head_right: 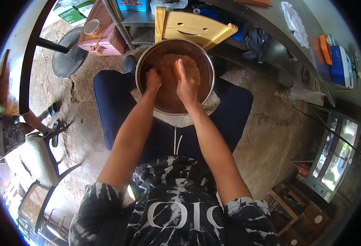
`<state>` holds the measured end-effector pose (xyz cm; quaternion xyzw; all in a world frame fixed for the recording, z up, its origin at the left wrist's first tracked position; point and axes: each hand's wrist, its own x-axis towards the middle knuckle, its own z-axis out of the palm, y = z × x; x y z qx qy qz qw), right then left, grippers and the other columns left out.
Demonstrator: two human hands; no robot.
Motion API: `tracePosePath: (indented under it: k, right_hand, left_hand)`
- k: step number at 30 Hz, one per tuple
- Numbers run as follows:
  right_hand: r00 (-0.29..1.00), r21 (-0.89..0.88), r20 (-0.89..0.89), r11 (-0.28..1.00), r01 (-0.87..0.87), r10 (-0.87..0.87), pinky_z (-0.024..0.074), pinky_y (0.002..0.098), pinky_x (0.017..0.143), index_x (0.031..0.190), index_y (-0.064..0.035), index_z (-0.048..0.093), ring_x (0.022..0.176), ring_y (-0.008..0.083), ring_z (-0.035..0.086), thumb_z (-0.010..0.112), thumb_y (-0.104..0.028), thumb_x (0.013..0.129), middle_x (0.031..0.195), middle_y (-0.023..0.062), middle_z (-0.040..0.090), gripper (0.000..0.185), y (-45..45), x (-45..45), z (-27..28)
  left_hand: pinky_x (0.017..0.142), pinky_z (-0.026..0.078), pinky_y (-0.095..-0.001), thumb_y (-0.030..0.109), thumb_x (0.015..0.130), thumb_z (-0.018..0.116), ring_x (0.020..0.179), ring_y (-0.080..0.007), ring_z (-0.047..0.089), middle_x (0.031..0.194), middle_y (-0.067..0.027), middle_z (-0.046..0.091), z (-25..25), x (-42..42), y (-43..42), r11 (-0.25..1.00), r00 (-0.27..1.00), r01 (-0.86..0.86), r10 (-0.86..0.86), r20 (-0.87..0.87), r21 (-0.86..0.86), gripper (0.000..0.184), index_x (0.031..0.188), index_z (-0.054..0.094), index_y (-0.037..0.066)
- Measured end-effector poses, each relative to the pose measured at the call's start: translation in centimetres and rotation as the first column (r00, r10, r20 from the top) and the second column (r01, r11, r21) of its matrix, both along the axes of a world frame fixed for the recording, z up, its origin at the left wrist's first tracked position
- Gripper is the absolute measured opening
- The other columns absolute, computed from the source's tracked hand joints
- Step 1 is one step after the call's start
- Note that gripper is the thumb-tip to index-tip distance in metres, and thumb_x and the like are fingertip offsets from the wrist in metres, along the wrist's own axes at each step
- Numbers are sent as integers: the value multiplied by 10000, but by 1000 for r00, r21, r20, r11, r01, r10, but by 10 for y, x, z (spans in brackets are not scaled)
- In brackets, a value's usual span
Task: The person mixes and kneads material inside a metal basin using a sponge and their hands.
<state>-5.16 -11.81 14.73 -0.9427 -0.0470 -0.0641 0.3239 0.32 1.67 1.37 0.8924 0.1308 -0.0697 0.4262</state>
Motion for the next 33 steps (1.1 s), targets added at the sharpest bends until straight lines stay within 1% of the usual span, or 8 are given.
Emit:
tracePosePath:
  k: [9, 11, 17, 20, 21, 24, 26, 33]
  right_hand:
    - [972, -135, 135, 968, 210, -192, 544, 460, 920, 1595, -144, 232, 1158, 443, 612, 602, 31, 885, 1349, 252, 587, 820, -36, 2, 34]
    - [980, -175, 97, 966, 190, -176, 549, 471, 884, 1598, -147, 223, 1102, 452, 627, 592, 25, 892, 1279, 265, 608, 815, -47, -4, 29]
    - [987, -379, 16, 913, 152, -158, 535, 483, 898, 1589, -43, 182, 1138, 495, 602, 565, 43, 885, 1375, 329, 522, 806, -37, -16, 3]
    - [927, -262, -291, 952, 159, -235, 557, 491, 818, 1592, -50, 176, 1020, 491, 652, 585, 36, 871, 1301, 335, 575, 833, -15, -3, 14]
    - [990, -201, 29, 969, 140, -137, 562, 485, 861, 1603, -89, 139, 1054, 471, 650, 561, 59, 841, 1471, 230, 495, 883, -21, -4, -16]
    - [972, -70, -124, 979, 194, -201, 547, 464, 886, 1587, -40, 191, 1086, 473, 637, 601, 22, 863, 1341, 316, 563, 834, -22, -2, -9]
    - [992, -92, -21, 988, 121, -123, 509, 460, 960, 1582, -32, 203, 1185, 461, 579, 605, 16, 864, 1396, 310, 519, 825, -25, 2, 8]
    - [990, -79, 100, 991, 106, -98, 399, 436, 1124, 1570, -14, 233, 1383, 430, 428, 612, 18, 864, 1531, 267, 400, 803, -19, -7, -8]
  left_hand:
    - [968, 507, -491, 275, 834, 741, 1142, -413, 625, 1242, -250, 649, 5, 1, -15, 965, 951, 262, -258, -172, -1, 474, 1230, 653, 28]
    - [951, 536, -485, 334, 920, 616, 1301, -441, 516, 1540, -250, 381, -4, -28, -19, 755, 864, 400, -500, 62, 520, 567, 1387, 528, 24]
    - [1200, 289, -505, 328, 694, 840, 1494, -420, 261, 1628, -185, 261, 21, -29, -29, 840, 882, 468, -428, -196, 274, 967, 1516, 396, 76]
    - [1197, 289, -506, 288, 757, 784, 1466, -432, 319, 1650, -173, 210, -41, -31, -39, 859, 919, 394, -377, -117, 326, 885, 1523, 381, 100]
    - [1197, 289, -506, 288, 757, 784, 1466, -432, 319, 1650, -173, 210, -41, -31, -37, 860, 921, 390, -374, -114, 330, 885, 1523, 381, 100]
    - [1167, 342, -485, 234, 849, 661, 1394, -427, 432, 1579, -204, 360, -27, -21, -26, 824, 916, 367, -400, -16, 430, 639, 1451, 490, 101]
    - [1115, 399, -460, 228, 901, 579, 1327, -418, 502, 1412, -252, 543, 20, -5, -9, 898, 842, 411, -441, -311, -160, 449, 1326, 612, 89]
    - [1116, 365, -470, 418, 1006, 457, 1377, -407, 438, 1475, -259, 482, 51, 1, -2, 886, 873, -174, -62, -484, -429, 615, 1443, 482, -15]
